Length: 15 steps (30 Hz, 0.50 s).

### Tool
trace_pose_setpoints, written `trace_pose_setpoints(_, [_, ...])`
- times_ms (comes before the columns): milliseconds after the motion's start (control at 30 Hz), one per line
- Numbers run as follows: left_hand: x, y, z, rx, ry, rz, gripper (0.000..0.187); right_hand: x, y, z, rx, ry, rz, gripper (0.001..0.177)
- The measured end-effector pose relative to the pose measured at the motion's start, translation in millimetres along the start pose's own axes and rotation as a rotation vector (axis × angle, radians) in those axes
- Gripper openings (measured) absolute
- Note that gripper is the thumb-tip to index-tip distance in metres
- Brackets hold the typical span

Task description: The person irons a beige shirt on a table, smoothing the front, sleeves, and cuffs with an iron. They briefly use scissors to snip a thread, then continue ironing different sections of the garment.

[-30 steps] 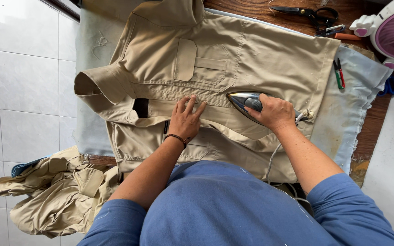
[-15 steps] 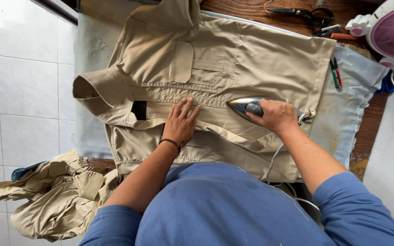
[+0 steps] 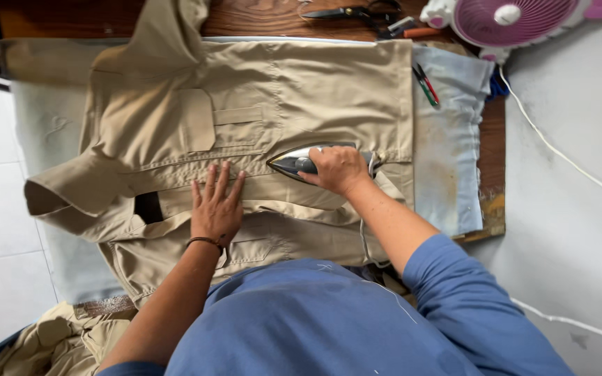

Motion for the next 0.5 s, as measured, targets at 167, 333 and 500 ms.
trace_pose_setpoints(167, [-6.9, 17.6, -1.7, -0.049, -0.003, 0.017, 0.072, 59.0, -33.4, -12.9, 0.047, -0.056, -0.038, 0.053])
trace_pose_setpoints(333, [-10.8, 21.8, -1.1, -0.124, -0.051, 0.054, 0.07, 112.5, -30.1, -32.2, 0.067, 0.011, -0.173, 0.059])
trace_pose_setpoints(500, [-10.8, 19.9, -0.3, -0.166, -0.049, 0.077, 0.07, 112.4, -22.4, -44.1, 0.056, -0.084, -0.155, 0.057])
Point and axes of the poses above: each hand's wrist, its own z-axis towards the middle knuckle, its own y-axis out of the palm, x = y × z, the point moved 8 cm from there along z, towards the middle knuckle, and after that the axes turned 7 degrees about x, right-handed, at the moved point
